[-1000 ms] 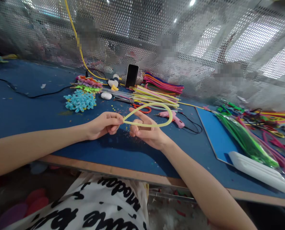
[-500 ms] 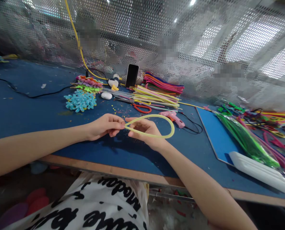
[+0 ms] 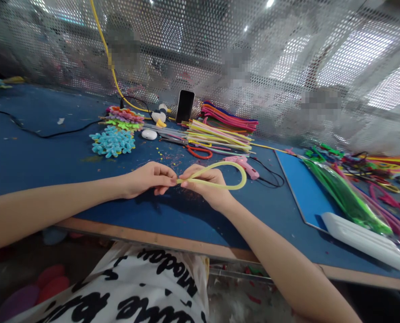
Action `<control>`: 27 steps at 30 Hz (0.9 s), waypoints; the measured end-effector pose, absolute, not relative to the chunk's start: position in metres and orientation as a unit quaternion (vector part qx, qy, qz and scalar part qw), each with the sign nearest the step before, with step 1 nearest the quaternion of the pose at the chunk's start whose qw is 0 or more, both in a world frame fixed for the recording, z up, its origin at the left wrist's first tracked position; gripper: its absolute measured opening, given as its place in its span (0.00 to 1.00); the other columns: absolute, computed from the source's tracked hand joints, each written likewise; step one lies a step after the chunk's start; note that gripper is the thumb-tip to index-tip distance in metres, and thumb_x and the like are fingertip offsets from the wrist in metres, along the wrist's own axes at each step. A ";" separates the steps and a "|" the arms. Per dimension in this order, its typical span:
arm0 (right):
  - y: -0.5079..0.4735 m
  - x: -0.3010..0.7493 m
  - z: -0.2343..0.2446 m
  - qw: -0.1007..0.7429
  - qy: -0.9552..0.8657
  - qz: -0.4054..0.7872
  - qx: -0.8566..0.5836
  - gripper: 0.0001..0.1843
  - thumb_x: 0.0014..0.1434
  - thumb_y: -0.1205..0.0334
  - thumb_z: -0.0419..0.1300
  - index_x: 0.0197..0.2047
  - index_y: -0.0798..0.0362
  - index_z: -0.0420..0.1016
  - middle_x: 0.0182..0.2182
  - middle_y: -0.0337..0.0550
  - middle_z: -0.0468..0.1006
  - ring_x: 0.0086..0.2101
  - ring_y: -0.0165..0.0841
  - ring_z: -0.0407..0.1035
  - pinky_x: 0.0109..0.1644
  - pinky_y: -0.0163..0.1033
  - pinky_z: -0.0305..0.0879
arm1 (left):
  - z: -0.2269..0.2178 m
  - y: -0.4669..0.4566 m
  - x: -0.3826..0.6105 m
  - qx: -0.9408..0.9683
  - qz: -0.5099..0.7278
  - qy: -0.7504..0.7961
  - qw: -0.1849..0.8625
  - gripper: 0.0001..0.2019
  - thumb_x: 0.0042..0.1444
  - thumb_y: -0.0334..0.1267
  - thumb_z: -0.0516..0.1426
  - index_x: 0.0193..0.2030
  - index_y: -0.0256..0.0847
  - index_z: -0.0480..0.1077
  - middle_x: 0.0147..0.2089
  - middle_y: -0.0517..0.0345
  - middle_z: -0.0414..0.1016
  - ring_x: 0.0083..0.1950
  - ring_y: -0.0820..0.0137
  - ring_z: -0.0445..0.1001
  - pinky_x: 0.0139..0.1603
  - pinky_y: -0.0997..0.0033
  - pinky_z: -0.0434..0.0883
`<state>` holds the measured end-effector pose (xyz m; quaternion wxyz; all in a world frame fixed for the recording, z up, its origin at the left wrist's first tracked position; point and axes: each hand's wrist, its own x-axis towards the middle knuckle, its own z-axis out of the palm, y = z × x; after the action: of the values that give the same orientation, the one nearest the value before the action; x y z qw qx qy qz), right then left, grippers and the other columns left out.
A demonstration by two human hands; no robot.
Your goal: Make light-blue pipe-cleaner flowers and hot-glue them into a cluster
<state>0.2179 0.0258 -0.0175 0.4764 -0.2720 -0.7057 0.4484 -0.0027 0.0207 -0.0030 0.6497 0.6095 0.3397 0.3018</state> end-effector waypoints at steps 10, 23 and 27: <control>0.025 0.217 -0.013 0.510 -0.660 0.483 -0.267 0.05 0.49 0.61 0.76 0.29 0.47 0.85 0.31 0.41 0.78 0.32 0.32 0.69 0.35 0.40 0.66 | -0.002 0.025 -0.004 0.604 0.310 0.335 0.653 0.10 0.49 0.41 0.67 0.30 0.36 0.76 0.19 0.63 0.71 0.20 0.79 0.63 0.22 0.79 0.62; 0.024 0.219 -0.002 0.536 -0.598 0.526 -0.279 0.10 0.45 0.56 0.78 0.30 0.46 0.83 0.29 0.38 0.71 0.29 0.30 0.65 0.33 0.40 0.63 | -0.004 0.035 -0.010 0.604 0.322 0.328 0.651 0.09 0.51 0.40 0.67 0.31 0.36 0.77 0.20 0.63 0.71 0.20 0.80 0.64 0.21 0.81 0.63; 0.026 0.222 0.001 0.546 -0.589 0.534 -0.264 0.11 0.44 0.56 0.78 0.30 0.45 0.83 0.30 0.37 0.70 0.30 0.30 0.66 0.34 0.42 0.64 | -0.002 0.038 -0.012 0.601 0.320 0.341 0.648 0.09 0.51 0.39 0.67 0.30 0.35 0.77 0.20 0.62 0.71 0.20 0.80 0.64 0.21 0.81 0.63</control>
<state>0.2216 0.0262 0.0007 0.5459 -0.2635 -0.5893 0.5341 -0.0123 0.0380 -0.0025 0.6484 0.6008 0.3413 0.3196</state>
